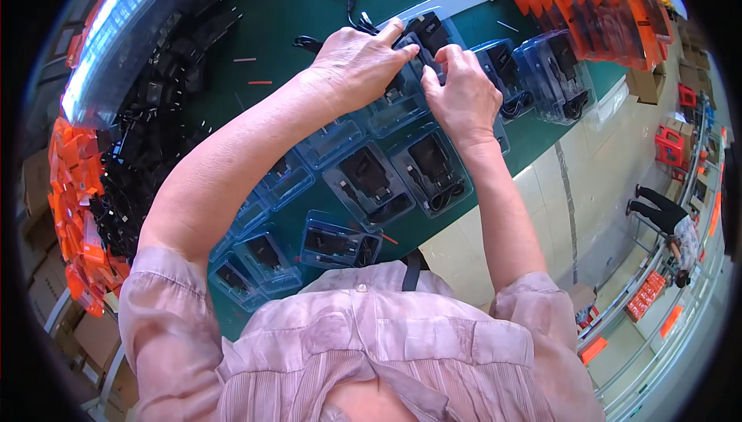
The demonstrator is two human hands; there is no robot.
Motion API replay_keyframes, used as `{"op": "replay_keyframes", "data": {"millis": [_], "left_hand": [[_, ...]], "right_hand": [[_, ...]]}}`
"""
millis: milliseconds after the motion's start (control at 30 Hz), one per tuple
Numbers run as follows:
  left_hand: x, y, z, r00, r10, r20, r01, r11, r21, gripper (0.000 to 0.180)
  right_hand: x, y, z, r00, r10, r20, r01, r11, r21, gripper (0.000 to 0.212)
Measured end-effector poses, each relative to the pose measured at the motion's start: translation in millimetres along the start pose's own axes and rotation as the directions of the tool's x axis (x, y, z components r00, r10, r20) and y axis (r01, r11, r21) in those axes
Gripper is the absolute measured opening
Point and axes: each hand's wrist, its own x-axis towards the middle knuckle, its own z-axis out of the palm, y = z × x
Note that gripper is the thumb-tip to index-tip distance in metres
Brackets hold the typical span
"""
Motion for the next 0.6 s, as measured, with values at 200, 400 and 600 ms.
{"op": "replay_keyframes", "data": {"millis": [200,400,600], "left_hand": [[0,8,3,0.998,-0.056,-0.013,0.056,0.998,-0.020,0.056],[-3,10,10,0.998,-0.053,-0.040,0.053,0.998,0.013,0.057],[-2,13,8,0.998,-0.068,-0.016,0.068,0.998,-0.002,0.056]], "right_hand": [[-18,14,8,0.985,-0.070,-0.159,0.071,0.998,0.000,0.010],[-14,4,5,0.983,0.183,0.028,-0.184,0.982,0.050,0.015],[-3,-6,2,0.967,0.238,0.089,-0.226,0.966,-0.123,0.021]]}}
